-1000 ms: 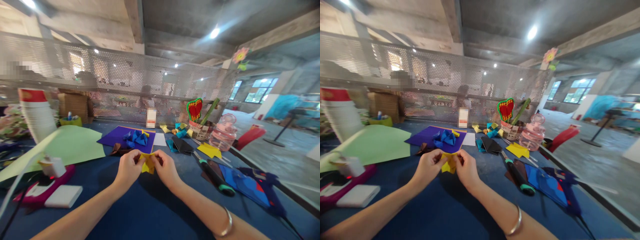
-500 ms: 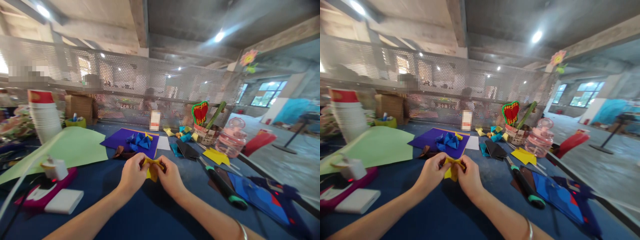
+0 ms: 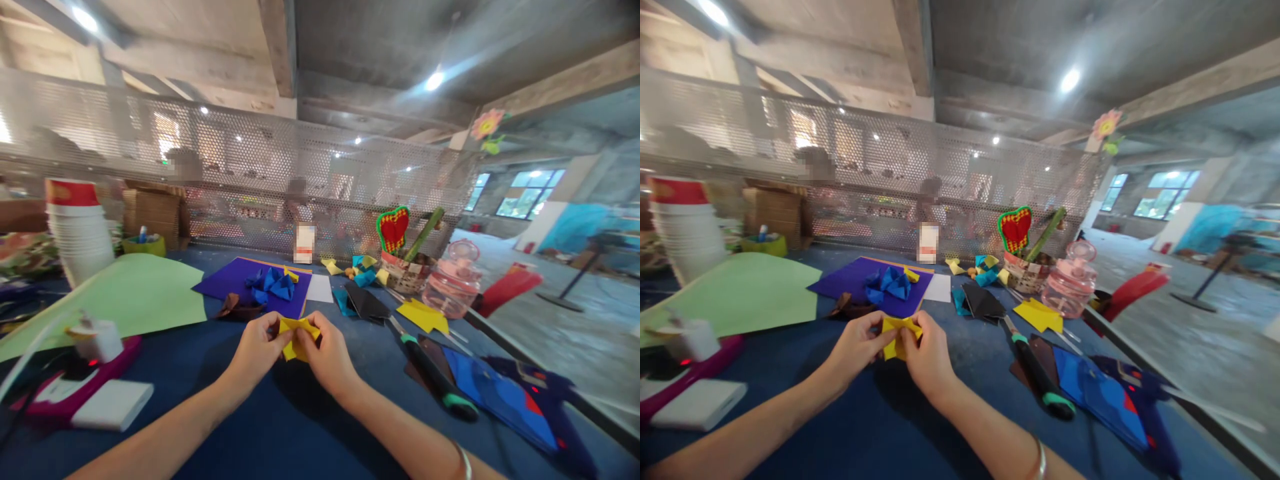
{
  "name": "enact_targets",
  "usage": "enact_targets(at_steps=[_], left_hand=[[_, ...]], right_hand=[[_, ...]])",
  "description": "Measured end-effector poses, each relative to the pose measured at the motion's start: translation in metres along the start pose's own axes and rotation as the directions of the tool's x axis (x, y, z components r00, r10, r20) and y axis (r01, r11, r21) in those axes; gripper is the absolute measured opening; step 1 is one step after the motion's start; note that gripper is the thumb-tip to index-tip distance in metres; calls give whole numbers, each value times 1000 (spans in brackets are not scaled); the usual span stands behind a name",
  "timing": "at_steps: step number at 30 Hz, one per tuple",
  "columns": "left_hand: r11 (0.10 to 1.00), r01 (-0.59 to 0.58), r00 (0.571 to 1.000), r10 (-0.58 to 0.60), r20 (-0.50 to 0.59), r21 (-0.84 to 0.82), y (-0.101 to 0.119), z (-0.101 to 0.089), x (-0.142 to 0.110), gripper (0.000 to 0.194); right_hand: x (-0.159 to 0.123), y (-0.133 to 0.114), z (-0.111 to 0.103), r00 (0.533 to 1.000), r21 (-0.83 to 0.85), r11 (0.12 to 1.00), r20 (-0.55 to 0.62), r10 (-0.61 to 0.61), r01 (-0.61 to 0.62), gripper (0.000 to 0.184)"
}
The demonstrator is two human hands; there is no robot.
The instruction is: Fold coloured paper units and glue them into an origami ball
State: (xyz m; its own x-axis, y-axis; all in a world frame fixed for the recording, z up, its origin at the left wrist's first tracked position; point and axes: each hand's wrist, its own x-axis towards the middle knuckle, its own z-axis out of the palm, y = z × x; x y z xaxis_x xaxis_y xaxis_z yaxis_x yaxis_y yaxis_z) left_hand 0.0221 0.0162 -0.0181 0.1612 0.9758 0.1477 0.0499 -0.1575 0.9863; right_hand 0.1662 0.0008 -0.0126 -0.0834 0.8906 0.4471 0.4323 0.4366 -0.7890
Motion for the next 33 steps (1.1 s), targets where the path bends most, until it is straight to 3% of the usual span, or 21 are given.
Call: enact_targets(at_steps=[7,11,15,23,30,33], left_hand=[[996,58,995,-63,-78,-72,13,2,-1,21],[999,22,994,-27,-103,-43,9,1,0,22],[999,2,998,-4,-58,-34,5,1,-1,26],[999,-40,997,39,-64,-22,11,2,-7,23],[998,51,999,-50,-18,46,9,-7,-6,34],[991,-50,999,50,3,125,8,-9,-8,38]], right_hand=[[-1,5,0,990,166,976,56,131,-138,24],[1,10,0,972,125,969,135,194,-211,27],[1,9,2,968,157,968,186,168,-198,25],[0,-5,0,992,97,991,95,86,-95,26],[4,-4,5,989,53,997,134,55,-62,28],[6,-3,4,989,7,998,139,56,-57,25]])
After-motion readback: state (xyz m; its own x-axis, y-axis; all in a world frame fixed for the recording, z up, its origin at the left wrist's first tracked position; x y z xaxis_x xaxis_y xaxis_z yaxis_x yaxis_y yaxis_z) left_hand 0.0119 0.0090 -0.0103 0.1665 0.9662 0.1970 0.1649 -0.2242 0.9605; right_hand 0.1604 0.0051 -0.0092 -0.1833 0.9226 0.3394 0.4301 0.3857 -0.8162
